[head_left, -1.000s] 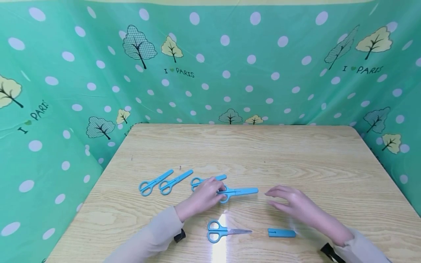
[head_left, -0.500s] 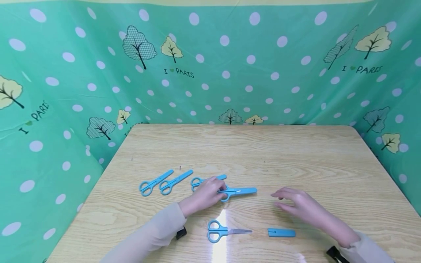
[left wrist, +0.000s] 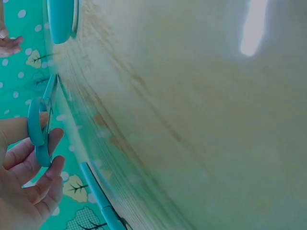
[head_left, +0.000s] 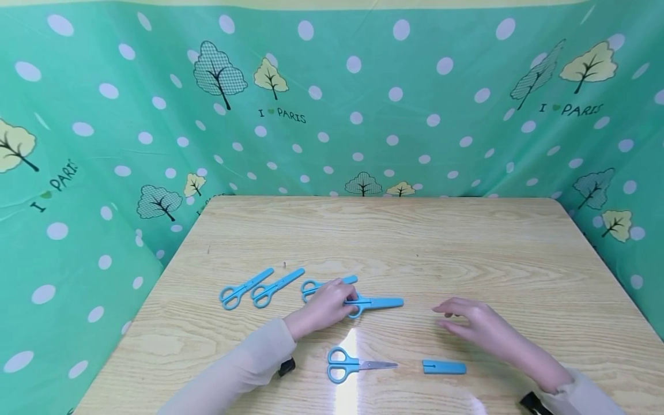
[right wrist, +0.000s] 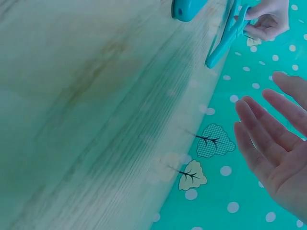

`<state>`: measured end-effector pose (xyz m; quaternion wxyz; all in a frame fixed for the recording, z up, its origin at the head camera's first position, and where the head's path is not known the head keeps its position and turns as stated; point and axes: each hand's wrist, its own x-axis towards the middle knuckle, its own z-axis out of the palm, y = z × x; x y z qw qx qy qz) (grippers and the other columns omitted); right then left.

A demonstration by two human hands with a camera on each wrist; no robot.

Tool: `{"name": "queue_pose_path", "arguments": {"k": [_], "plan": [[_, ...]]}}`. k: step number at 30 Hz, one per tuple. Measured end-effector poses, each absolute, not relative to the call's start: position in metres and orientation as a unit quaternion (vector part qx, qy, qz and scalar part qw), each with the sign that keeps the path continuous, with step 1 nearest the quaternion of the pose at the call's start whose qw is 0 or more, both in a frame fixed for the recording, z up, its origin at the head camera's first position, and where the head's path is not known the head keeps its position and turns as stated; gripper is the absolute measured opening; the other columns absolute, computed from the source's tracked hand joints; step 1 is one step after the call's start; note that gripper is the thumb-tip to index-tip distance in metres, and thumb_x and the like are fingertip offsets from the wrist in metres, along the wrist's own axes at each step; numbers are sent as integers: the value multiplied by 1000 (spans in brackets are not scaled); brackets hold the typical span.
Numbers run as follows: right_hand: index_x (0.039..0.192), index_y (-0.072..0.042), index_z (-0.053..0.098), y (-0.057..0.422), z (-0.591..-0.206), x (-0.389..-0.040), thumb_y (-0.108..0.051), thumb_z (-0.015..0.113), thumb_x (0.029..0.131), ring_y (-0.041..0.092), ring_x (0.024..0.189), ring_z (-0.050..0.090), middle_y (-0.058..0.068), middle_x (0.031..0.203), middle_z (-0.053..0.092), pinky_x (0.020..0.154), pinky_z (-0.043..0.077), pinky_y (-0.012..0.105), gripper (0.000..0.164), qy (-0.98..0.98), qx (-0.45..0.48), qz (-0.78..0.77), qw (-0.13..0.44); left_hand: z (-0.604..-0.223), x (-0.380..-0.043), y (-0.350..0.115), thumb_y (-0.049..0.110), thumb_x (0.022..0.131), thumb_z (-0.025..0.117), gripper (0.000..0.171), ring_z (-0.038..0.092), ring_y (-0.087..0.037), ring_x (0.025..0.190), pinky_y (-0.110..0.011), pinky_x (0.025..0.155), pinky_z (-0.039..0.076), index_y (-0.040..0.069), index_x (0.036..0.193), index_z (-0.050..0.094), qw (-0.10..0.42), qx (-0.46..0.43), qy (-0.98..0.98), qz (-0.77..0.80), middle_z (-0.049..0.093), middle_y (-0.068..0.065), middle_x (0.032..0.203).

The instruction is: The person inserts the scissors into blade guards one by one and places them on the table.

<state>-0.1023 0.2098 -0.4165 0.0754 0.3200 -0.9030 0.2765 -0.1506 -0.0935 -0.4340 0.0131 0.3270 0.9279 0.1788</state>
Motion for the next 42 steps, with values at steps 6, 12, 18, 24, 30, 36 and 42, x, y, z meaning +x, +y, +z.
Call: {"name": "queue_pose_path", "arguments": {"k": [6, 12, 18, 24, 30, 36, 42], "plan": [[95, -6, 65, 211, -417, -102, -6, 69, 73, 11, 76, 60, 3, 90, 65, 62, 51, 25, 23, -900, 323, 284, 72, -437, -152, -93, 23, 80, 66, 14, 52, -9, 79, -20, 69, 43, 11, 87, 63, 12, 329, 929, 169, 63, 3, 83], [95, -5, 65, 212, -417, -101, -6, 68, 74, 11, 76, 59, 3, 91, 64, 62, 51, 25, 22, -900, 318, 292, 64, -438, -154, -94, 23, 80, 65, 13, 52, -8, 78, -20, 67, 43, 11, 87, 63, 12, 332, 930, 157, 63, 3, 83], [96, -5, 65, 214, -417, -100, -7, 67, 75, 14, 80, 60, 3, 93, 64, 67, 51, 32, 22, -908, 300, 290, 39, -438, -155, -94, 24, 80, 66, 13, 52, -8, 77, -22, 70, 43, 13, 86, 64, 10, 335, 931, 147, 63, 4, 82], [97, -6, 65, 215, -417, -98, -8, 68, 74, 15, 81, 60, 2, 93, 65, 70, 50, 36, 22, -910, 298, 284, 43, -440, -156, -94, 25, 78, 67, 14, 50, -8, 75, -22, 69, 42, 12, 85, 66, 7, 334, 932, 142, 64, 5, 81], [98, -7, 65, 216, -417, -98, -9, 68, 75, 14, 81, 60, 4, 94, 65, 70, 50, 35, 23, -912, 296, 283, 33, -439, -157, -94, 26, 76, 69, 15, 49, -7, 72, -22, 69, 42, 13, 84, 68, 6, 336, 932, 135, 64, 6, 80], [97, -5, 65, 217, -418, -99, -10, 67, 76, 13, 79, 60, 3, 93, 65, 68, 51, 33, 22, -907, 306, 288, 28, -439, -157, -93, 26, 76, 69, 16, 51, -8, 75, -22, 70, 42, 12, 86, 69, 8, 333, 933, 134, 65, 5, 82], [97, -4, 65, 218, -419, -98, -9, 67, 76, 12, 77, 59, 4, 92, 65, 63, 51, 27, 22, -899, 319, 298, 26, -435, -153, -96, 23, 76, 69, 16, 51, -8, 77, -20, 68, 42, 12, 88, 68, 5, 325, 934, 147, 63, 5, 81]]}}
